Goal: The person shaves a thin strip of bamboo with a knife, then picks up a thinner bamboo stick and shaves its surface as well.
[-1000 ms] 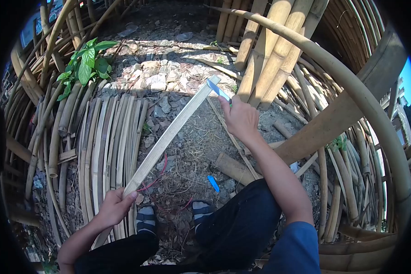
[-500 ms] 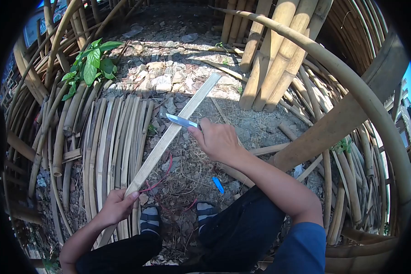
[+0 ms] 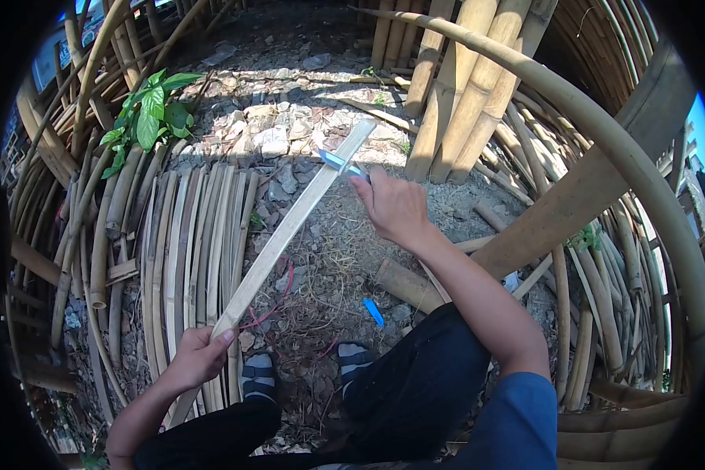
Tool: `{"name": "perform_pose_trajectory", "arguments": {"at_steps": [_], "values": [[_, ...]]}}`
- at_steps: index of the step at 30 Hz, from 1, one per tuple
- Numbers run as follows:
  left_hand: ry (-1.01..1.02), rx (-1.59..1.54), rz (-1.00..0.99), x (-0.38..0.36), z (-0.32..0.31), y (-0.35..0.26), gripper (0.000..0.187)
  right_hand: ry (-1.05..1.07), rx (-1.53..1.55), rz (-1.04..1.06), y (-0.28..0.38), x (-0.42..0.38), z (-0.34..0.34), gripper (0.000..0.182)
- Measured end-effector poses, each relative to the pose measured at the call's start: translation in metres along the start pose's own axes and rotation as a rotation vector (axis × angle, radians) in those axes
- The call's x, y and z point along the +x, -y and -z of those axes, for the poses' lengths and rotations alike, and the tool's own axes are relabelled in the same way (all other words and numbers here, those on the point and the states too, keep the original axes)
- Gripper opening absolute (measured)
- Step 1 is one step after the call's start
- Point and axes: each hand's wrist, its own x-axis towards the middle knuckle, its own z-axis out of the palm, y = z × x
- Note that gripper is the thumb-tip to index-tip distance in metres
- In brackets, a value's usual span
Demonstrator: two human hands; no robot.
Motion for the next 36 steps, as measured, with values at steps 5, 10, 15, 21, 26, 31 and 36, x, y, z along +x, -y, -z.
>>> {"name": "perform_pose_trajectory", "arguments": {"at_steps": [5, 10, 15, 21, 26, 31, 36], "values": [[0.040, 0.028, 0.031, -0.001, -0.002, 0.004, 0.037, 0.053, -0.143, -0.159, -0.023, -0.004, 0.004, 0.051], [0.070, 0.028, 0.052, -0.002, -0.002, 0.001, 0.037, 0.016, -0.212, -0.193, -0.029, -0.002, 0.010, 0.051], [0.049, 0.043, 0.038, -0.005, -0.005, -0.006, 0.038, -0.098, -0.238, -0.201, -0.028, 0.002, 0.007, 0.050], [0.028, 0.316, -0.047, -0.014, -0.001, 0.017, 0.046, -0.018, 0.059, -0.909, -0.089, 0.010, 0.028, 0.067], [0.007, 0.233, 0.023, -0.002, 0.009, 0.041, 0.052, 0.080, 0.151, -0.912, -0.117, -0.036, 0.004, 0.073], [-0.010, 0.208, 0.033, 0.007, 0.009, 0.034, 0.053, 0.111, 0.529, -1.097, -0.105, -0.015, 0.018, 0.063], [-0.046, 0.228, -0.067, 0.016, 0.002, 0.019, 0.047, 0.110, 1.005, -0.928, -0.035, -0.007, 0.050, 0.047]]}}
